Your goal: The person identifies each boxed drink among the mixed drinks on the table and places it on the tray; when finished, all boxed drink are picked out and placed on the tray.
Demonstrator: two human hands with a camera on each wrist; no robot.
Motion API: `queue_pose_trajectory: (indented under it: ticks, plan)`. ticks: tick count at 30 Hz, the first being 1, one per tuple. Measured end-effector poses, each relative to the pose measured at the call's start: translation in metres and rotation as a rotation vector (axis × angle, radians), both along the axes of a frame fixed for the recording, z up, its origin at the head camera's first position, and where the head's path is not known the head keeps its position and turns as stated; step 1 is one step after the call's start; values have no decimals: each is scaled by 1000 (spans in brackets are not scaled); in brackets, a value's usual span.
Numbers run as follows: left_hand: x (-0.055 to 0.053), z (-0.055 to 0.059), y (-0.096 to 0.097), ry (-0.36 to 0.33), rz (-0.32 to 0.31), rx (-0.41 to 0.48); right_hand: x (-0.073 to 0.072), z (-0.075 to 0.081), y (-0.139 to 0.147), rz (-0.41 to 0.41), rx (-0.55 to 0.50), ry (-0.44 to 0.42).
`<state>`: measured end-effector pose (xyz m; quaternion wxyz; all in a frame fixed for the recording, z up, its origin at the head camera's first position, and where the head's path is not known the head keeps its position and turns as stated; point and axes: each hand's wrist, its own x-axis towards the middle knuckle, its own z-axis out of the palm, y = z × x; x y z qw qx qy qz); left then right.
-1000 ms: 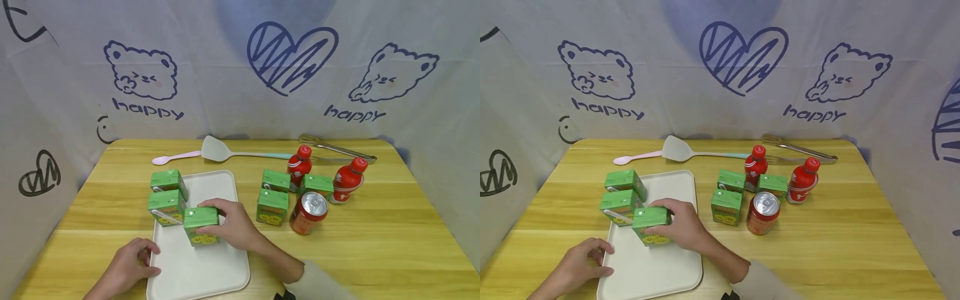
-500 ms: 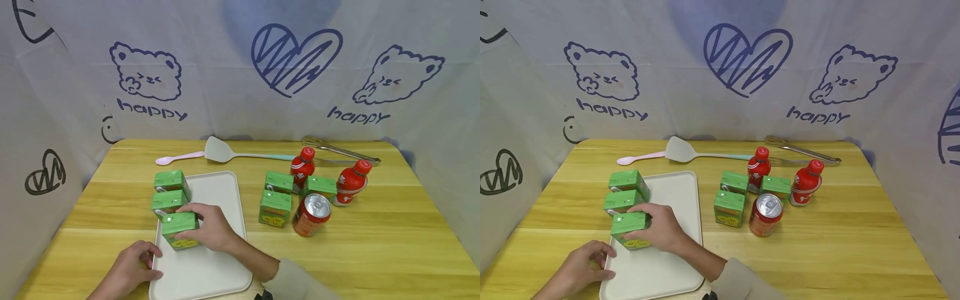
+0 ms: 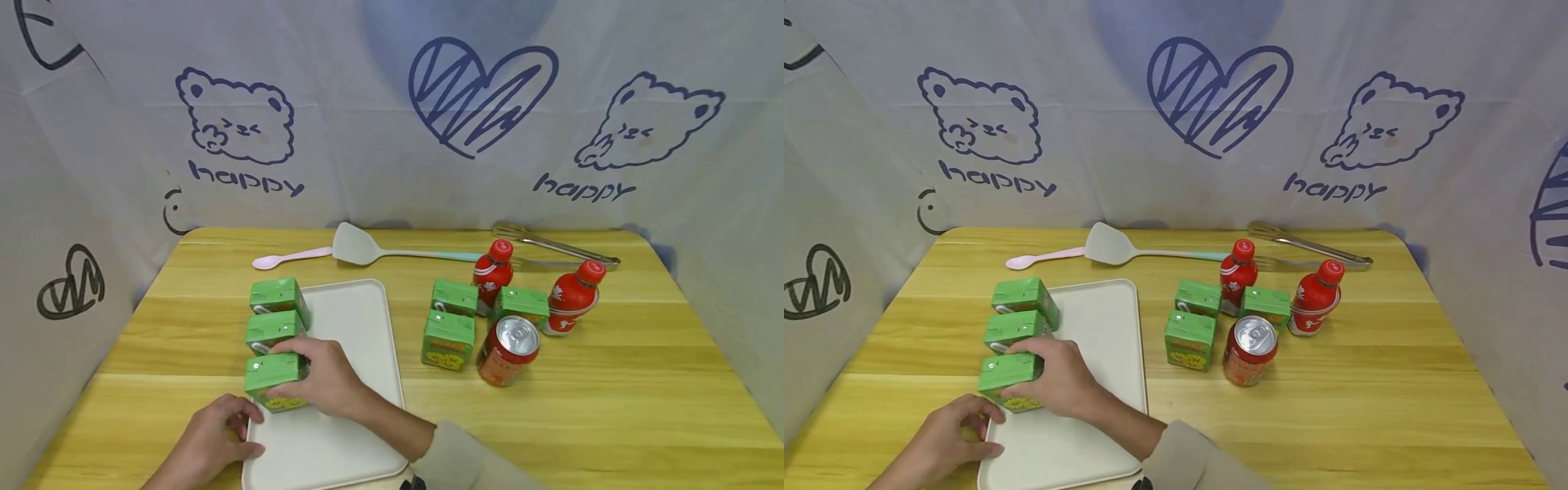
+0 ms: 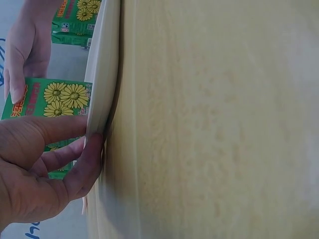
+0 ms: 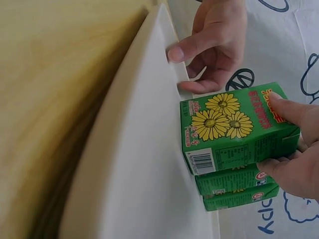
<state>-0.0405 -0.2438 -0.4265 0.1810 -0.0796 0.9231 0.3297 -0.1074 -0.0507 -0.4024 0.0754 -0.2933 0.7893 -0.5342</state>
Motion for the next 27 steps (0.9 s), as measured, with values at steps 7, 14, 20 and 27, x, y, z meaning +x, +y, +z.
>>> queue_pose_trajectory:
  ticks: [7,14,20,27]
  plan:
    - [1,1,-2,31,-32,5,-1,2,-5,-6,40,21]
    - [2,2,-3,44,-50,15,-2,5,-3,-2,77,51]
    - [3,1,-2,46,-50,14,-3,5,2,2,102,68]
    - [4,1,-2,57,-51,7,-2,8,11,0,95,100]
